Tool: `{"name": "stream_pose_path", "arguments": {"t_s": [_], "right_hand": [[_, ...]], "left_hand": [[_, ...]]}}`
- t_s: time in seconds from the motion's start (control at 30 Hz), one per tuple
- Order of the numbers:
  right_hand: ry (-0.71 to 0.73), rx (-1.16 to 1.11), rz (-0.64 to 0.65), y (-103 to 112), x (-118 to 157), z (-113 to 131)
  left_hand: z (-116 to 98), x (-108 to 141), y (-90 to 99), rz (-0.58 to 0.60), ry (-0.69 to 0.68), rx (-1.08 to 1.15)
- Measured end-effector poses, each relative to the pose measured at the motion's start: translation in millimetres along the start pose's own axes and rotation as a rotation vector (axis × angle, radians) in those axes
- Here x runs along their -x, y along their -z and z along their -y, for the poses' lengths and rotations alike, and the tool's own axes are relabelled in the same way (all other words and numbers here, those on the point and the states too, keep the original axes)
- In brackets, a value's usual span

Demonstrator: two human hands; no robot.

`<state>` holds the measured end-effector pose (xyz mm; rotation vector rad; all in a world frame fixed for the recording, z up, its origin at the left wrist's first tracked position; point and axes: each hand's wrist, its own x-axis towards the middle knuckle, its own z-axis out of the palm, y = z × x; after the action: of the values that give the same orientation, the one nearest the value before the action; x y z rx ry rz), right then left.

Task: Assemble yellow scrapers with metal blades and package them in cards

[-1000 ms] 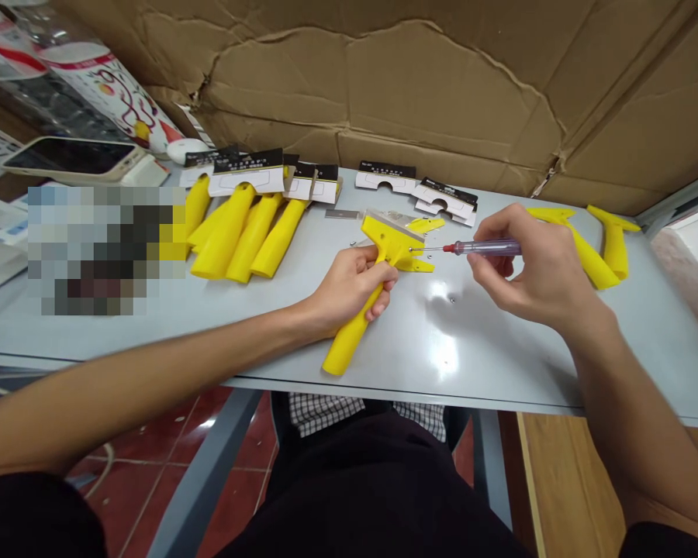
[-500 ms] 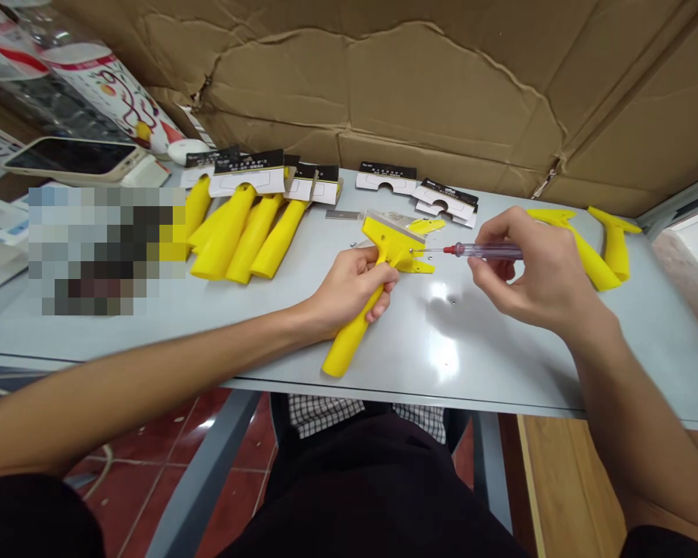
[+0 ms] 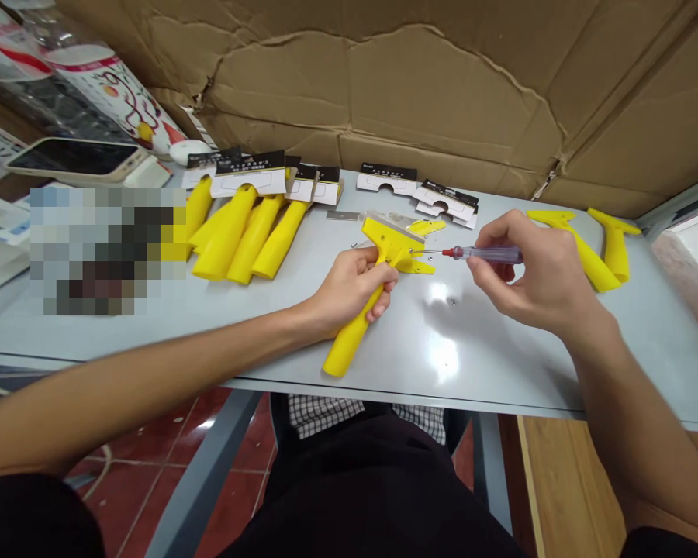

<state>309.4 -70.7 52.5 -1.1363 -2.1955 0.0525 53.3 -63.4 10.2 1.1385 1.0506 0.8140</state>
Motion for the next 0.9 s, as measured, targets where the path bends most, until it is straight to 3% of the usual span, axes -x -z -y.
{"name": "stream_pose_path", "arguments": {"t_s": [0.2,0.37,0.67,0.9], "right_hand": [[0.040,0.061,-0.074,-3,-2,-6],[-0.011,-0.010,0.036,1,1,2],[0.021,0.095,-0.066,-3,-1,-6],[0.009,0.016,0.014,0,0,0]], "left_hand": [[1,0,0.2,0.004,0.000,0.006],[-1,1,-0.1,0.002,0.004,-0.004],[2,0,0.5,0.006,-0.004,0.005],[0,1,-0.3,-0.004,0.006,-0.011]]}}
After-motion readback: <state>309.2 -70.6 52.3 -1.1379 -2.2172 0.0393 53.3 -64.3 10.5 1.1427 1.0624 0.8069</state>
